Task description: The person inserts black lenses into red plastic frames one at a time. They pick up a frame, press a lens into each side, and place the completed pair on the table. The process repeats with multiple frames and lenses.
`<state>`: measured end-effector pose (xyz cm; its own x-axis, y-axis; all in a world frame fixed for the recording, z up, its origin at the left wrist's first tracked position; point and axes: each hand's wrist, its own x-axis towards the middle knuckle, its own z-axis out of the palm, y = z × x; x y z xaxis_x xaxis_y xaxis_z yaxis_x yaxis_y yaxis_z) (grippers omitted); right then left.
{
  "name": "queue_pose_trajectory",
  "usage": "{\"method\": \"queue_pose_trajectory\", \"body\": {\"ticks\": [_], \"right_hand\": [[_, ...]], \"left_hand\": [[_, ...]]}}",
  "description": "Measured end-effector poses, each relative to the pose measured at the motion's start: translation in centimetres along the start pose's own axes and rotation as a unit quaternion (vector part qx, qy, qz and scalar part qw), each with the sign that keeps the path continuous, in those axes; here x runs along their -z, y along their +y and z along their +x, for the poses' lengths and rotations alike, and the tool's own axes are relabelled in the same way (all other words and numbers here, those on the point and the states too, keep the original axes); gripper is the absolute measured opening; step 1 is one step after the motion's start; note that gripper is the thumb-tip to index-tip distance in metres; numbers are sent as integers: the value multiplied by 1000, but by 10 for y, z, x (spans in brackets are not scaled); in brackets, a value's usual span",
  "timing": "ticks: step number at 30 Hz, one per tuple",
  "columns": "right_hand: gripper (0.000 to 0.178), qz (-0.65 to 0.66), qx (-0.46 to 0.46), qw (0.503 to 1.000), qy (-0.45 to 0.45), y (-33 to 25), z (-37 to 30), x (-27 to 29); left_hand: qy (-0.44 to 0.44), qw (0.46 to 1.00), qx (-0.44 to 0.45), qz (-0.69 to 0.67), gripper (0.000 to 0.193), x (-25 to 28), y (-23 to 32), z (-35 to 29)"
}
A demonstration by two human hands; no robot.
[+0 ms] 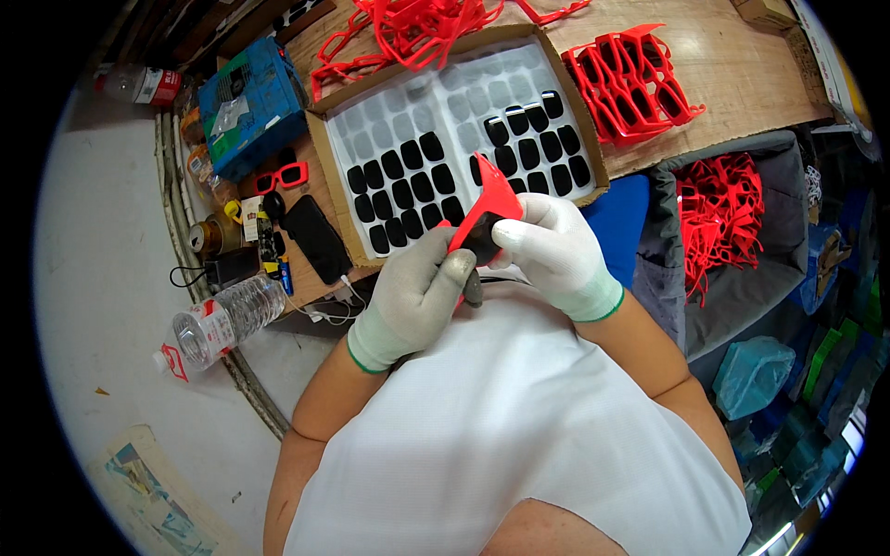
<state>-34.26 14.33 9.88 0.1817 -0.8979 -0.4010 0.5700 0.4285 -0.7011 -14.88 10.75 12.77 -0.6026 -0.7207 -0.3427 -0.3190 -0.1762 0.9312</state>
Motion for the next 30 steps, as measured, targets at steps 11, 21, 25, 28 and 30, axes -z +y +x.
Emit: {"method": "queue_pose_trajectory", "body": {"ticks": [11,21,25,28,30], "right_hand": [[22,-5,-28,999,-18,-4,-4,1],[21,-46,-6,999,-10,-3,0,-1],[21,-85,13,996,12,-1,-3,-6],[23,-150,20,988,23,-5,-5,-8],[24,-182,26,982,34,-4,-6,-10]], "left_hand": [[-9,999,-26,27,28,8,4,-2],[48,992,-52,100,23,-4,12,-9],[77,985,-90,126,21,-8,6,-10],[77,986,-85,122,21,-9,4,-10],[77,987,-74,121,21,-9,2,-11]]}}
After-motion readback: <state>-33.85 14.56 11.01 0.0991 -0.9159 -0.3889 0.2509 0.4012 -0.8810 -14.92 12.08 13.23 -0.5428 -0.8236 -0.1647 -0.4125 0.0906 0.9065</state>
